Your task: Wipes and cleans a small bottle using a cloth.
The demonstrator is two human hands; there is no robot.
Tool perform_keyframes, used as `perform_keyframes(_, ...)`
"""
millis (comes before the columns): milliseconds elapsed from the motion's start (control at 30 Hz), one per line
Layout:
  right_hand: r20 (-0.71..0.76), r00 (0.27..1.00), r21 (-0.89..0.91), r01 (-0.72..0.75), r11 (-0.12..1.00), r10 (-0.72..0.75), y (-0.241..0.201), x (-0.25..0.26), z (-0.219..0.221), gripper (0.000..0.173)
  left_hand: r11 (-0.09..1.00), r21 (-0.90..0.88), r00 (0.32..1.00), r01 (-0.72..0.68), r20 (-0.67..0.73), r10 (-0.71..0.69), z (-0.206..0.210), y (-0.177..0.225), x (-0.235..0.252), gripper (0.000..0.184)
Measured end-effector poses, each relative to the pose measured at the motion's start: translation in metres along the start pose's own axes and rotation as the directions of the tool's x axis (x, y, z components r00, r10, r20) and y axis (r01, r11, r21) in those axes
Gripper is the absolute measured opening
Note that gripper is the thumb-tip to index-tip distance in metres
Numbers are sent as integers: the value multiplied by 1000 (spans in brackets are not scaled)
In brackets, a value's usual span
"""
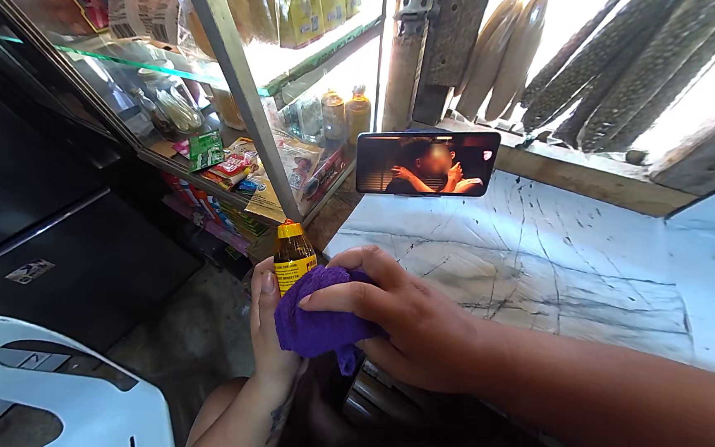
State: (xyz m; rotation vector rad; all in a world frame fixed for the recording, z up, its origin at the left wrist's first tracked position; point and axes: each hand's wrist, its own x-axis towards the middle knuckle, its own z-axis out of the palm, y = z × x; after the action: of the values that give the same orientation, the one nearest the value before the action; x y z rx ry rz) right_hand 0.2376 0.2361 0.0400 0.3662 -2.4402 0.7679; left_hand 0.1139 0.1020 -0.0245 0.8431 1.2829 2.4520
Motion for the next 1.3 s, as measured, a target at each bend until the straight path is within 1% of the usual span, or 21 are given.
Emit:
perform_keyframes(100,-2,1000,0,-1,1000,1,0,0,0,40,1000,4,1000,7,-15,-6,3,2,0,37)
perform_keyframes(400,-7,1000,6,-1,1000,2,0,0,0,41,1000,-20,1000,8,-4,-8,4,2,0,41)
perform_keyframes(567,-48,999,-4,-4,1000,4,0,0,0,41,999,30,999,33,0,-33,2,2,-2,38)
perform_keyframes(767,-93,996,-22,-13,1000,11,0,2,0,40,999,31,999,41,-6,-41,7,5,-10,36)
perform_keyframes(833,-87,996,-27,-9,1000,7,0,2,0,40,999,12,999,30,15,-30,8,4,-12,39)
perform_keyframes(967,-82,997,-17,0,1000,-2,0,2,0,40,997,-66,995,29,101,-23,7,1,-15,46)
perform_keyframes(1067,-91,996,-20,0,1000,-1,0,2,0,40,995,-95,993,10,117,2,6,-2,-16,43)
perform_keyframes(1300,-136,991,-5,-21,1000,20,0,3,1,41,998,-59,993,-26,112,32,4,-6,-17,35)
